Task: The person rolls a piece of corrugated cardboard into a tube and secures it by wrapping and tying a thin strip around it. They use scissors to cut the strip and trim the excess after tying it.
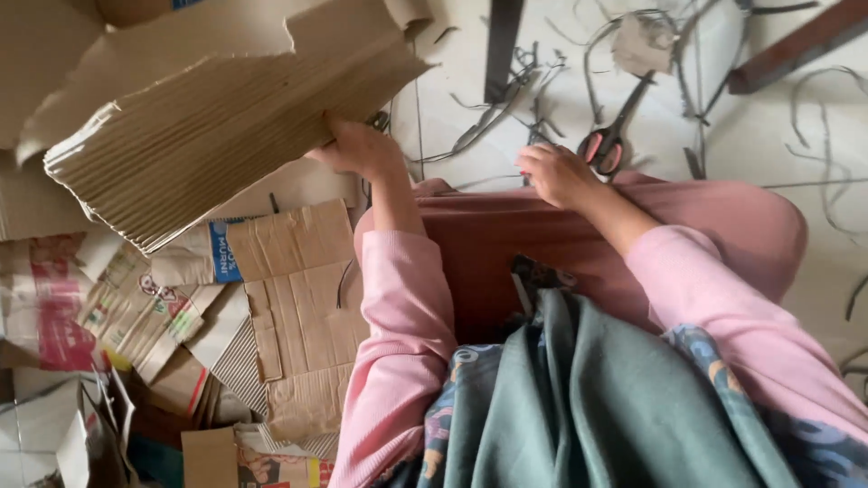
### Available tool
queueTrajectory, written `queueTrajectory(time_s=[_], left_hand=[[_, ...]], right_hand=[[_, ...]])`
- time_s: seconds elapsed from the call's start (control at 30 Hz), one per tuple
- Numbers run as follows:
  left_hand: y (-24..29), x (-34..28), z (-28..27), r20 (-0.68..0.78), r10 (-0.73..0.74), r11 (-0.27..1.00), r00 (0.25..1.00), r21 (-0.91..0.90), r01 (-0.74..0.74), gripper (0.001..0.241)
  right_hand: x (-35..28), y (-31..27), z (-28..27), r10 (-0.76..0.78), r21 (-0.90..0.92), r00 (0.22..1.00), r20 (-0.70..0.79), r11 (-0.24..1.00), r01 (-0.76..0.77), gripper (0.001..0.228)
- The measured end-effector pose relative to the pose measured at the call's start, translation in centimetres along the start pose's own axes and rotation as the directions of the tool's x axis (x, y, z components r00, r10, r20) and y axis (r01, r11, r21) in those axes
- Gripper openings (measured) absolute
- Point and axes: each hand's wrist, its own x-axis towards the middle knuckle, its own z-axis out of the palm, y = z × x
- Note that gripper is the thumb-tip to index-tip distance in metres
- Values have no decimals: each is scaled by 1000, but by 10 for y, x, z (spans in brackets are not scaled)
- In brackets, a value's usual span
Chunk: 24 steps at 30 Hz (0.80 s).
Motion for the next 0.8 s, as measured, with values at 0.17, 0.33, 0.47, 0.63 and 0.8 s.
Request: queueTrajectory(time_s=[0.17, 0.33, 0.47, 0.63, 0.8], left_hand=[[-57, 40, 17, 47, 65, 998, 997, 18, -65, 45], [-93, 55, 23, 146, 77, 991, 986, 100, -92, 43], [-97, 54, 26, 72, 35, 994, 997, -103, -27, 47], [-81, 40, 28, 133, 53, 999, 990, -10, -53, 44], [-73, 19, 31, 308, 81, 995, 948, 32, -96, 72]], right_hand=[[87, 3, 86, -51, -36, 998, -40, 998, 49, 30], [134, 6, 97, 287, 91, 868, 405, 932, -350, 51], [94, 10, 91, 174, -27, 913, 369, 984, -176, 57], [21, 35, 18, 254, -210, 676, 691, 966, -148, 73], [-9, 54, 13, 595, -574, 412, 690, 797, -187, 69]])
